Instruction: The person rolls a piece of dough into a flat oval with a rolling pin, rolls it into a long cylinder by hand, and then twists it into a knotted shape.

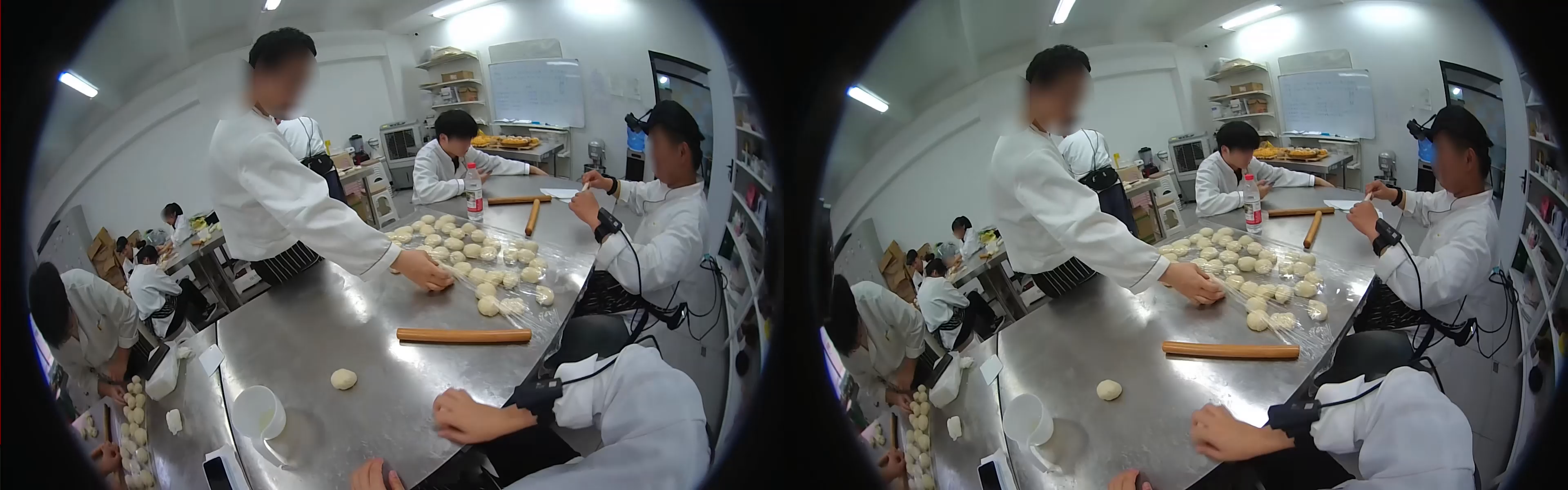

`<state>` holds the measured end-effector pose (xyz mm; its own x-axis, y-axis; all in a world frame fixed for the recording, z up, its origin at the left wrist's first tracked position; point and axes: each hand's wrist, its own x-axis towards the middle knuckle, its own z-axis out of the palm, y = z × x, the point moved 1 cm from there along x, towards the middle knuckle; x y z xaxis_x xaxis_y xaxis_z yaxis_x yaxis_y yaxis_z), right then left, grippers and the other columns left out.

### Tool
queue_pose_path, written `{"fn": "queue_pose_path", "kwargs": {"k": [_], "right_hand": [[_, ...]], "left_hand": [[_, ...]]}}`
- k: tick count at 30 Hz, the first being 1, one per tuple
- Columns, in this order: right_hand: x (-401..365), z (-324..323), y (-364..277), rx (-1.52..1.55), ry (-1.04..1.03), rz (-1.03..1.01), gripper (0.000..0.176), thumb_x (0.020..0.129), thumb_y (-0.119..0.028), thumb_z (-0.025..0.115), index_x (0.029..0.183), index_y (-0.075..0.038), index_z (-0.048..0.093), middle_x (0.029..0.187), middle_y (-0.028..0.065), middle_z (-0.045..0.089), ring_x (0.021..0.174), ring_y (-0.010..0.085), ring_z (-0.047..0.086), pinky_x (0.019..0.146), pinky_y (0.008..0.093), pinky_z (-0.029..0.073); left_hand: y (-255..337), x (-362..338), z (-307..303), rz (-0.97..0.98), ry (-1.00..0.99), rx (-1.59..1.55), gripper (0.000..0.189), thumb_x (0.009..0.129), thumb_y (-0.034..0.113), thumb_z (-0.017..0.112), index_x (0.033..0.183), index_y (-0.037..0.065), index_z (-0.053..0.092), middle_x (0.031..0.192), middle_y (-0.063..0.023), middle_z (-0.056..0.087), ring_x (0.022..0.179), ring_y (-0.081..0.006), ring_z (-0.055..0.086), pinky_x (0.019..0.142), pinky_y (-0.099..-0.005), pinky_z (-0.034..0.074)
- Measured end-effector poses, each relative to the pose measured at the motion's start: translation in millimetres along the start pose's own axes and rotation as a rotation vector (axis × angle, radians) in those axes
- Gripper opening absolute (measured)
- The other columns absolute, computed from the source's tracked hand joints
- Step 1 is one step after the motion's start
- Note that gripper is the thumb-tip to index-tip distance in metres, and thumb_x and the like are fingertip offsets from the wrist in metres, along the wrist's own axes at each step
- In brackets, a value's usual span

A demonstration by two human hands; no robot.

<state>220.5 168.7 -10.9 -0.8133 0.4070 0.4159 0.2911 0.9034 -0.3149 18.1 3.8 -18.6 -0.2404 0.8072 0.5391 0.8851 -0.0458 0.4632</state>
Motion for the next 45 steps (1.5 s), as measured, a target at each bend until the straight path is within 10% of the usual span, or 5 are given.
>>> {"fn": "queue_pose_path", "kwargs": {"k": [7,12,16,23,45], "right_hand": [[88.7,30.4,37.2,-0.012,-0.156,-0.399,0.022,0.094,-0.03,0.057,0.086,-0.009,0.055,0.092,0.0081,0.052,0.093,0.0276,0.05,0.085,0.0406,0.04],[20.8,-18.5,89.2,0.118,-0.005,-0.06,0.017,0.088,-0.016,0.063,0.08,-0.008,0.05,0.089,0.0095,0.05,0.09,0.0299,0.048,0.084,0.0417,0.04],[32.6,-0.9,-0.6,0.036,-0.219,-0.294,0.026,0.098,-0.036,0.052,0.09,-0.012,0.054,0.096,0.0076,0.052,0.098,0.0259,0.049,0.092,0.0424,0.037],[79.2,-1.7,94.0,-0.044,-0.112,-0.164,0.016,0.092,-0.023,0.06,0.091,-0.009,0.054,0.099,0.0091,0.051,0.097,0.0288,0.047,0.084,0.0391,0.039],[35.4,-29.1,61.3,-0.124,-0.141,-0.08,0.034,0.09,-0.032,0.067,0.11,-0.008,0.054,0.11,0.0137,0.051,0.105,0.0317,0.049,0.089,0.0408,0.043]], "left_hand": [[18.0,3.1,9.3,-0.015,-0.049,0.257,0.036,0.086,0.019,0.062,0.119,0.005,0.061,0.118,-0.0158,0.061,0.11,-0.0371,0.055,0.091,-0.0479,0.044],[16.4,0.6,9.8,-0.001,-0.035,0.264,0.039,0.084,0.019,0.062,0.121,0.006,0.061,0.122,-0.014,0.06,0.112,-0.036,0.055,0.093,-0.0476,0.043],[21.9,8.0,6.9,0.011,-0.024,0.268,0.038,0.087,0.021,0.061,0.122,0.006,0.061,0.122,-0.0137,0.061,0.113,-0.0358,0.055,0.093,-0.0476,0.044],[17.9,-1.8,5.0,-0.002,-0.022,0.277,0.033,0.089,0.02,0.059,0.119,0.006,0.062,0.122,-0.0135,0.061,0.112,-0.0364,0.056,0.095,-0.0484,0.044],[22.8,4.9,3.4,-0.021,0.038,0.268,0.03,0.091,0.019,0.059,0.118,0.006,0.064,0.121,-0.0142,0.062,0.109,-0.0361,0.058,0.093,-0.0461,0.045]]}}
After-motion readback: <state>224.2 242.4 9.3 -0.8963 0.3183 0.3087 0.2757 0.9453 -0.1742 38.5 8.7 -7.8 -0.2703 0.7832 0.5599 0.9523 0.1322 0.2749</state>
